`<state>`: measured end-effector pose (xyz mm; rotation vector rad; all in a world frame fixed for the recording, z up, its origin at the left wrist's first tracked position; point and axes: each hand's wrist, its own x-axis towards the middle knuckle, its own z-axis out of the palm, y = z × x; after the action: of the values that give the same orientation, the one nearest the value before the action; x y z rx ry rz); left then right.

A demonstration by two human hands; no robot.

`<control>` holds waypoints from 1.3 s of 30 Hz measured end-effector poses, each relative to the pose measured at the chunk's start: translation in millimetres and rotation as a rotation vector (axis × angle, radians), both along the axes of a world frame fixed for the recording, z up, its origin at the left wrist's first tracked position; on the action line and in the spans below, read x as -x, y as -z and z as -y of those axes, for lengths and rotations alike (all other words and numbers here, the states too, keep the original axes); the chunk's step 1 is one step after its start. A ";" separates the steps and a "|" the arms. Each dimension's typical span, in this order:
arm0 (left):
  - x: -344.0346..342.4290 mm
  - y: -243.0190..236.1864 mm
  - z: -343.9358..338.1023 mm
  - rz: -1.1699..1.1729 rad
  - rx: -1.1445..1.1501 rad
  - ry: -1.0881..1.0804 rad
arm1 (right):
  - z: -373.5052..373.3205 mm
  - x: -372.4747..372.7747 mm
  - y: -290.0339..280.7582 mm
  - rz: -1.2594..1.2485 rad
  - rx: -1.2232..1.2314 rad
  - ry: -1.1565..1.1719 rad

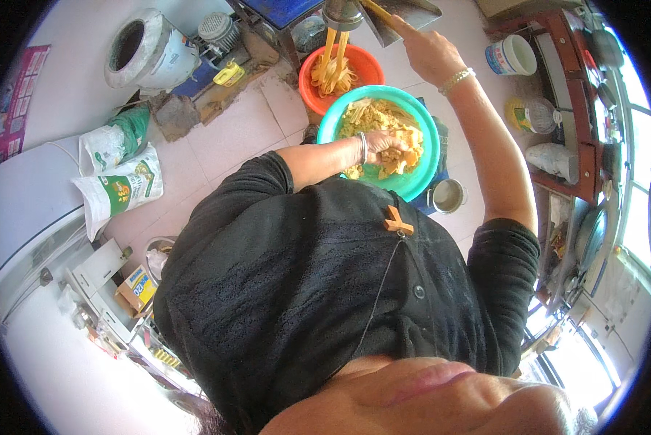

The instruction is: The person operates a noodle extruder, feeding dough into the machine and collecting the extruded noodles into a green basin. They use a wooden stick to guide the noodles and occasionally adjust the dough with their hands.

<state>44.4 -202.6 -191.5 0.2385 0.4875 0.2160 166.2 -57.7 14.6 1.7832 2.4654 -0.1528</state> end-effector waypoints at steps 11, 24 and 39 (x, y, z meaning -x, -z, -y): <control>5.0 -23.0 -4.2 0.017 -0.021 -0.013 | 6.3 -16.5 -32.1 -0.939 0.347 0.415; 18.2 -3.8 -12.9 0.184 0.199 -0.045 | 24.3 4.4 -47.4 -0.180 0.016 -0.006; 25.7 -97.8 -35.6 0.086 0.027 -0.159 | 24.1 -48.9 -43.8 -0.193 -0.111 0.077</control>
<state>18.7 -167.0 -93.7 0.1637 0.4240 0.3727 215.1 -81.8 58.3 1.9978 2.5828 -0.2069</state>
